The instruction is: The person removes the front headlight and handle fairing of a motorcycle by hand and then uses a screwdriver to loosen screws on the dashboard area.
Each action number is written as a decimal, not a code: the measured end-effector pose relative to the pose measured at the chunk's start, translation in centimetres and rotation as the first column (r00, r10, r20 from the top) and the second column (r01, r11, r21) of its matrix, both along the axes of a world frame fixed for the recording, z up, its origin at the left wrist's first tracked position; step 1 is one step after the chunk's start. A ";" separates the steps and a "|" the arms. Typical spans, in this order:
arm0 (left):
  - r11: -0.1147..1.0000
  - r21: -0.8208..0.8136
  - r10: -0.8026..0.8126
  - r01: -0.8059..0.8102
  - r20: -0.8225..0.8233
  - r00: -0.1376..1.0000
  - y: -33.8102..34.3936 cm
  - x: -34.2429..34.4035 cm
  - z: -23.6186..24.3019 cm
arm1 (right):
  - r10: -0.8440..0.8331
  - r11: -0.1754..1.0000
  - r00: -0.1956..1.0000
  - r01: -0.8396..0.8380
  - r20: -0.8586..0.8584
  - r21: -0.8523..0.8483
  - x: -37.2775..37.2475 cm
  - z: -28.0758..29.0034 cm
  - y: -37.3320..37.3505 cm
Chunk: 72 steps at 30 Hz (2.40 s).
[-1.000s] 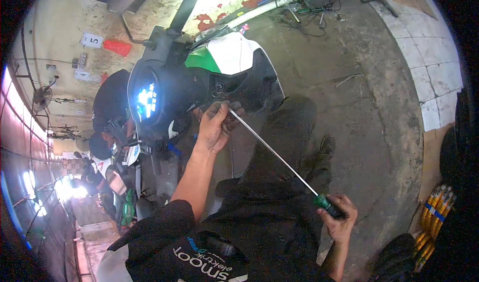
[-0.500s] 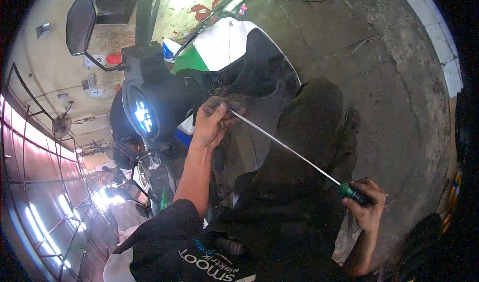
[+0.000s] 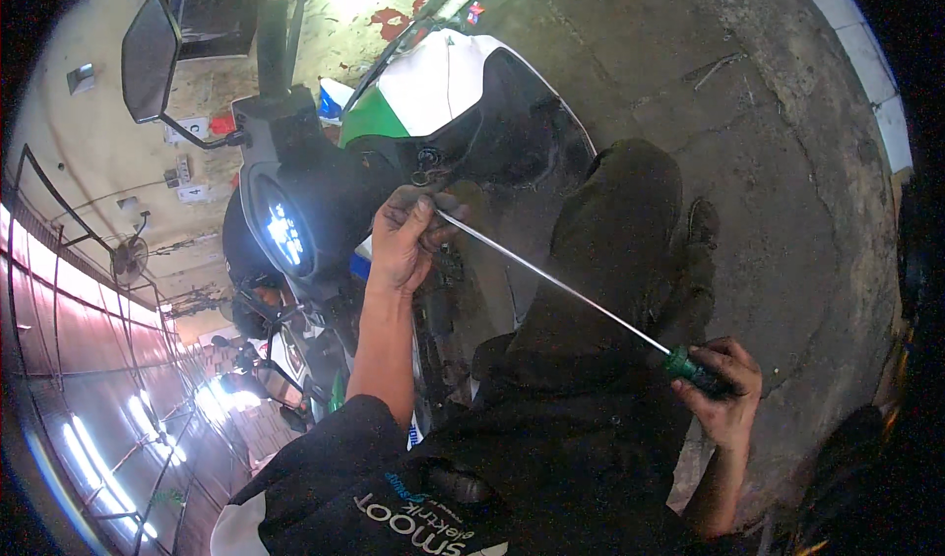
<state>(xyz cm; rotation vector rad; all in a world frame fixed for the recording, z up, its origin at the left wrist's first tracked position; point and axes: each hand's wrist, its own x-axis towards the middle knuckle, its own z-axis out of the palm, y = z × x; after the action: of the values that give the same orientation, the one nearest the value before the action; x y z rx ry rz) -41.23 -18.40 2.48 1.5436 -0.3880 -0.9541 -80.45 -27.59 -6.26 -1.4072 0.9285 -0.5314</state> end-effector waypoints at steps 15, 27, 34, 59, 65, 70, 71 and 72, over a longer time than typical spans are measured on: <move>0.935 -0.215 0.226 -0.281 -0.248 0.942 -0.3 2.1 0.7 | 0.276 0.953 0.920 -0.299 0.278 0.042 8.8 5.6 0.1; 0.928 -0.242 0.228 -0.283 -0.232 0.946 1.2 4.1 1.3 | 0.322 0.947 0.908 -0.306 0.268 -0.101 13.8 7.4 2.0; 0.912 -0.276 0.244 -0.304 -0.231 0.942 1.3 5.3 1.4 | 0.322 0.946 0.911 -0.298 0.256 -0.126 14.9 8.9 2.2; 0.895 -0.344 0.156 -0.283 -0.353 0.923 0.6 3.4 1.7 | 0.185 0.897 0.952 -0.063 0.242 -0.438 14.7 9.7 1.8; 0.906 -0.318 0.174 -0.279 -0.320 0.931 1.1 4.8 1.1 | -0.083 0.760 0.940 -0.155 0.331 0.631 15.4 10.2 1.5; 0.919 -0.251 0.247 -0.305 -0.236 0.940 0.0 3.1 1.7 | 0.058 0.918 0.961 0.055 0.269 -0.394 14.6 9.1 1.2; 0.926 -0.217 0.274 -0.309 -0.177 0.945 -0.3 2.7 1.8 | 0.060 0.793 0.973 0.088 0.222 -0.602 14.7 8.7 1.1; 0.919 -0.248 0.260 -0.308 -0.207 0.943 -0.1 3.0 1.5 | 0.057 0.794 0.972 0.095 0.228 -0.601 14.7 8.9 1.1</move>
<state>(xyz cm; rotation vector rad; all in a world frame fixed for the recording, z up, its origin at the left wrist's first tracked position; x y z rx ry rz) -38.19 -18.49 3.93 1.2119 -0.1588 -0.7591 -65.79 -26.53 2.63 -1.8603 0.5909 -1.0604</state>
